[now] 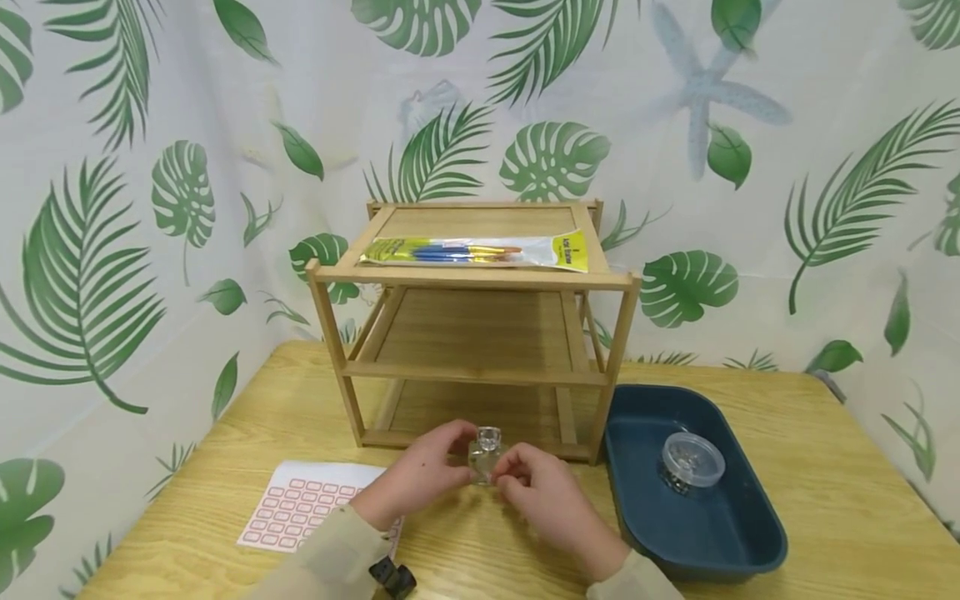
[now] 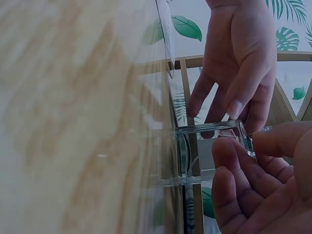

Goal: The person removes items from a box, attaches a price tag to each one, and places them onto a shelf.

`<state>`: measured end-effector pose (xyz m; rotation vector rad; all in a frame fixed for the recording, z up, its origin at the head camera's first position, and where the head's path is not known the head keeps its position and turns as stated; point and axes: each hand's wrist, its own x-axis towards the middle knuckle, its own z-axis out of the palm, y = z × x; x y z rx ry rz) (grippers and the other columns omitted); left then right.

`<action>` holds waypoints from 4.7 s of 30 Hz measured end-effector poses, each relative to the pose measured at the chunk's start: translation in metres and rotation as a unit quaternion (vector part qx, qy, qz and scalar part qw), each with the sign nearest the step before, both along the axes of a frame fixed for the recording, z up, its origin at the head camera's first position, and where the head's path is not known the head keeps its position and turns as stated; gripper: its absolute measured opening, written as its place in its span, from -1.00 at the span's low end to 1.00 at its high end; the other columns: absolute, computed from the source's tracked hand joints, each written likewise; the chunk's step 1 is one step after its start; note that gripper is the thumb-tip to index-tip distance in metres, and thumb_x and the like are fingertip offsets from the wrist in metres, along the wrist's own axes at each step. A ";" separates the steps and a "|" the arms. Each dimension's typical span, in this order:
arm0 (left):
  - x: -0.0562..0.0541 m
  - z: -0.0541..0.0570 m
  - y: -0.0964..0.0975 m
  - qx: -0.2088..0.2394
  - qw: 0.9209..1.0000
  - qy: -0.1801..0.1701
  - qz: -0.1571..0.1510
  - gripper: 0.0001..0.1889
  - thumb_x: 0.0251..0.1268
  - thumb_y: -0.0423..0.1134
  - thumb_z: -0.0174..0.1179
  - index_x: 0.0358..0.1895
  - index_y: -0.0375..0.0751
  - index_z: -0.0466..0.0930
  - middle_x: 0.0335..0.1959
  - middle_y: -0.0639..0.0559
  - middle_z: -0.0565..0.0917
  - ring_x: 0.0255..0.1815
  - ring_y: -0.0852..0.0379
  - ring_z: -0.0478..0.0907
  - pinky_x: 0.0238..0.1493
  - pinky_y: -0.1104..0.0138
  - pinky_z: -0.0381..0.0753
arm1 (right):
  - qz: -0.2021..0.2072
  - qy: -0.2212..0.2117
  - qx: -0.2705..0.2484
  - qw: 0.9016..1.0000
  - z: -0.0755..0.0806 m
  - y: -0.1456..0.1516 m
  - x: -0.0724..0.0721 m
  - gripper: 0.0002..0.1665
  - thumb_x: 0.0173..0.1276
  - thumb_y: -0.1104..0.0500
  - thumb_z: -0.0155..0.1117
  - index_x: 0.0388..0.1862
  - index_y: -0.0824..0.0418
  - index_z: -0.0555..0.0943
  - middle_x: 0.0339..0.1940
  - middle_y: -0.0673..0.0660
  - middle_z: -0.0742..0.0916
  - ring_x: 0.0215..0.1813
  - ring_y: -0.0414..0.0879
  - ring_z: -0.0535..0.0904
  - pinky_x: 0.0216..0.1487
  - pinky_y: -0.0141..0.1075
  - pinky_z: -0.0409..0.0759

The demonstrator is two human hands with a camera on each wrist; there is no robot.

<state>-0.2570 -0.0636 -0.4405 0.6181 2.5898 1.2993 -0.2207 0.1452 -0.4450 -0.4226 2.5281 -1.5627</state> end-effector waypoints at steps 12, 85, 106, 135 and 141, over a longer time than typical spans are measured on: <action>-0.004 -0.005 0.010 -0.014 0.999 0.029 0.025 -0.63 0.31 -0.28 0.38 0.13 -0.12 0.53 -0.21 0.08 0.55 -0.24 0.14 0.45 -0.22 0.23 0.49 | -0.007 0.003 0.001 1.000 0.002 0.001 0.001 -0.94 0.51 0.28 0.20 -0.12 0.23 0.60 -0.25 0.16 0.72 -0.23 0.05 0.66 -0.36 -0.24 0.60; 0.009 0.030 -0.045 0.062 0.995 0.057 0.052 -0.56 0.52 -0.12 0.18 0.38 -0.05 0.42 0.29 0.04 0.51 0.34 0.02 0.43 0.32 0.02 0.43 | -0.060 -0.022 -0.033 0.997 -0.026 -0.006 -0.023 -0.58 0.39 0.13 0.42 0.10 0.20 0.47 -0.18 0.15 0.56 -0.43 -0.01 0.53 -0.52 -0.20 0.57; -0.009 0.084 -0.106 0.252 0.910 0.209 0.253 -0.45 0.45 -0.34 0.22 0.43 -0.16 0.27 0.19 -0.10 0.45 0.17 0.00 0.43 0.19 0.08 0.45 | -0.049 -0.012 -0.018 0.999 -0.025 -0.005 -0.024 -0.57 0.39 0.08 0.42 0.09 0.20 0.47 -0.20 0.15 0.55 -0.41 -0.03 0.48 -0.54 -0.24 0.50; -0.031 0.066 -0.117 0.225 0.930 0.122 0.265 -0.61 0.57 -0.21 0.11 0.36 -0.11 0.45 0.16 -0.03 0.58 0.22 0.01 0.49 0.25 -0.01 0.48 | -0.053 0.068 0.016 0.996 0.029 -0.016 -0.008 -0.64 0.31 0.06 0.49 0.02 0.03 0.58 -0.13 -0.02 0.66 -0.12 -0.12 0.63 -0.06 -0.16 0.60; -0.031 0.066 -0.117 0.223 0.929 0.123 0.268 -0.61 0.57 -0.20 0.11 0.37 -0.10 0.45 0.16 -0.04 0.58 0.22 0.01 0.49 0.25 0.00 0.48 | -0.054 0.094 0.018 0.994 0.062 -0.018 -0.011 -0.59 0.35 -0.02 0.46 0.07 0.05 0.55 -0.11 0.00 0.66 -0.10 -0.11 0.62 -0.10 -0.17 0.61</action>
